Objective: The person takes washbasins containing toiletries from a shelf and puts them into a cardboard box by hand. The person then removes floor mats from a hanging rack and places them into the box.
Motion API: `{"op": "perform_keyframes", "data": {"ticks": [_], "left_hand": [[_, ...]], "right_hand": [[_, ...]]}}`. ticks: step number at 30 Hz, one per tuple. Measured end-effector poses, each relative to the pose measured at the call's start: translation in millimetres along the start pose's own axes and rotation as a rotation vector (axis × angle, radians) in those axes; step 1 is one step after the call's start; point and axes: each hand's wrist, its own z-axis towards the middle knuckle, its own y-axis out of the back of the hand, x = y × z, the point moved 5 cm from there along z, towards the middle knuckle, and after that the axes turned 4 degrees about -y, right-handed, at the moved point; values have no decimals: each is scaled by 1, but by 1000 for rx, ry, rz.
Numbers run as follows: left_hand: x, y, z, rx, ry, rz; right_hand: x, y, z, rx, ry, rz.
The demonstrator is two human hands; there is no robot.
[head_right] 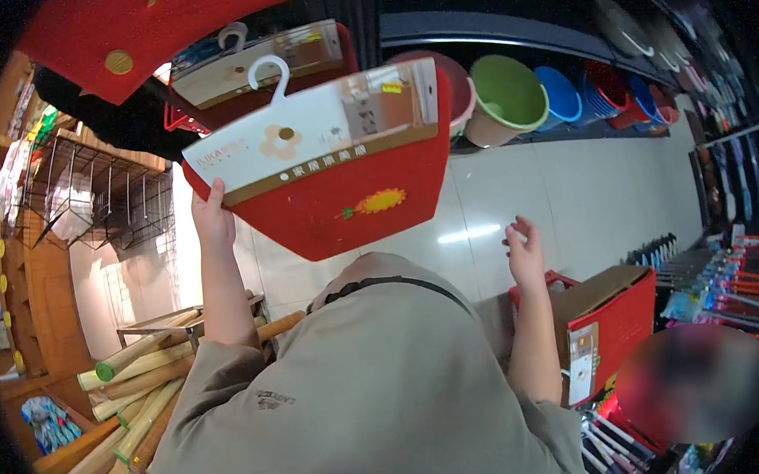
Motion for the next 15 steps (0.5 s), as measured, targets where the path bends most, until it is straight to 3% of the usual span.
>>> {"op": "perform_keyframes", "data": {"ticks": [8, 15], "left_hand": [[-25, 24, 88, -3, -65, 25], [22, 52, 141, 5, 48, 88]], "right_hand": [[-26, -28, 8, 63, -115, -32], [-33, -17, 7, 41, -162, -33]]}}
